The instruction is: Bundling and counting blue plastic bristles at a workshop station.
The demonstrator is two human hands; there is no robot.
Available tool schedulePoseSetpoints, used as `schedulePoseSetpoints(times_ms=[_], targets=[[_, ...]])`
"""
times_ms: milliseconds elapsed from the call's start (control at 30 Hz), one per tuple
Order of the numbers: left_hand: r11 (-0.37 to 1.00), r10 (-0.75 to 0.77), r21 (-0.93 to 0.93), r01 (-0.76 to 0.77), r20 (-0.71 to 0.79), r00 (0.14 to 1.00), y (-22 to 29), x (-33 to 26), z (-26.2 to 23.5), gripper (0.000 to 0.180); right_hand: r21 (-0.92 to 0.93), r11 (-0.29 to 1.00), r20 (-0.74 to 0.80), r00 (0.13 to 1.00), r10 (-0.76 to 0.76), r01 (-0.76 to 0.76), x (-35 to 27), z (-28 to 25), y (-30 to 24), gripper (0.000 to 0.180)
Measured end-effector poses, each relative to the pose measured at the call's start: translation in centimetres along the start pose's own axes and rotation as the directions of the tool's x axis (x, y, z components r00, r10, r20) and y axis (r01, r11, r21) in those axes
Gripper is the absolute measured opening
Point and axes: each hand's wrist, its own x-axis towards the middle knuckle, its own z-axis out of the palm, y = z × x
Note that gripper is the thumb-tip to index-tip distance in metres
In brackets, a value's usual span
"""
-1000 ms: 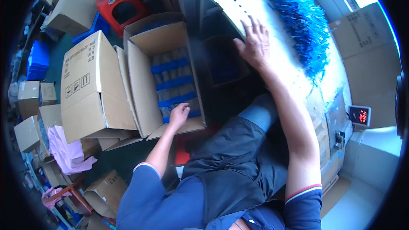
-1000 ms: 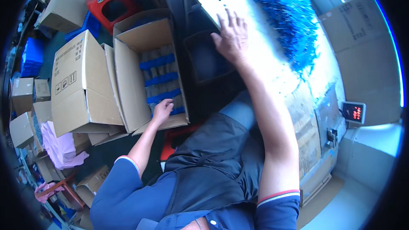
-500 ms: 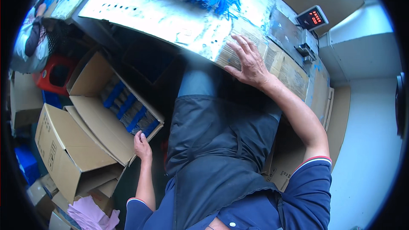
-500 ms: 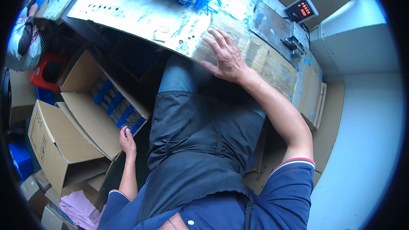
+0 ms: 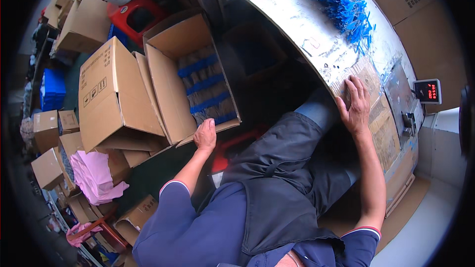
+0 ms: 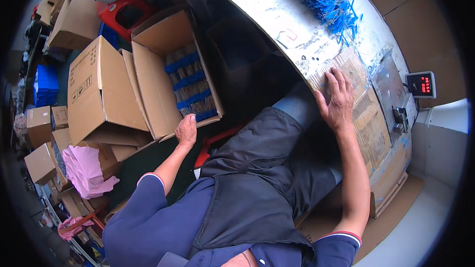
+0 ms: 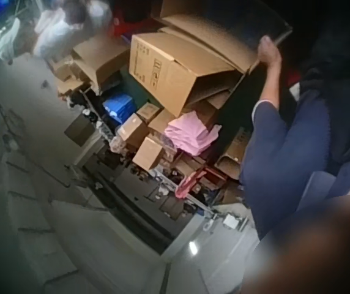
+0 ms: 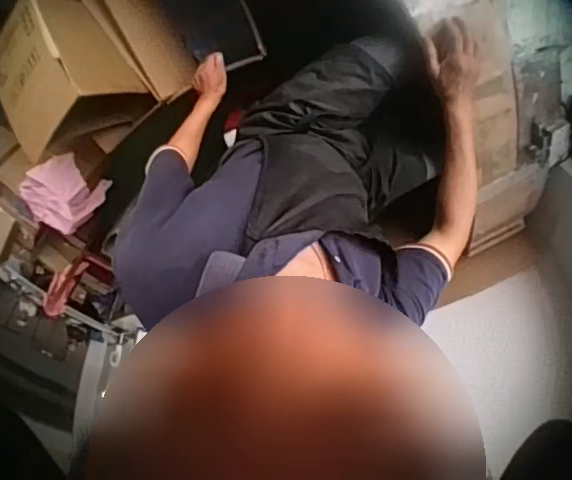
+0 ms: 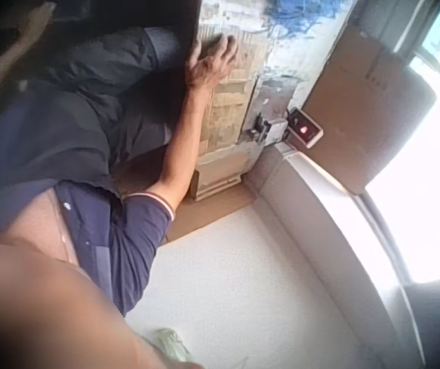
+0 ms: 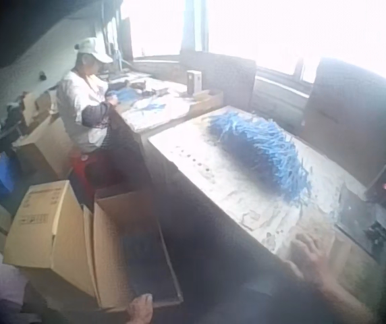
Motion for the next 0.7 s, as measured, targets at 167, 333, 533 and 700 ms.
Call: schedulePoseSetpoints(times_ms=[167,333,533,700], targets=[[0.999,0.033,0.036,-0.032,-0.021,0.999,-0.1,0.8,0.1,0.032,-0.031,0.999,-0.020,1.000,0.008,-0.008,0.5,-0.1,-0.1,0.056],[0.998,0.002,0.062,-0.002,0.002,1.000,-0.2,1.2,0.4,0.034,-0.027,0.999,-0.018,1.000,0.025,-0.025,0.7,0.1,-0.1,0.056],[0.998,0.008,0.055,-0.010,0.037,0.999,0.0,0.8,1.0,0.033,-0.025,0.999,-0.039,0.999,0.025,-0.026,0.2,-0.4,0.1,0.056],[0.994,-0.005,0.108,0.001,0.043,0.999,-0.6,0.8,1.1,0.032,-0.014,1.000,-0.058,0.998,0.021,-0.022,0.3,-0.1,-0.1,0.054]])
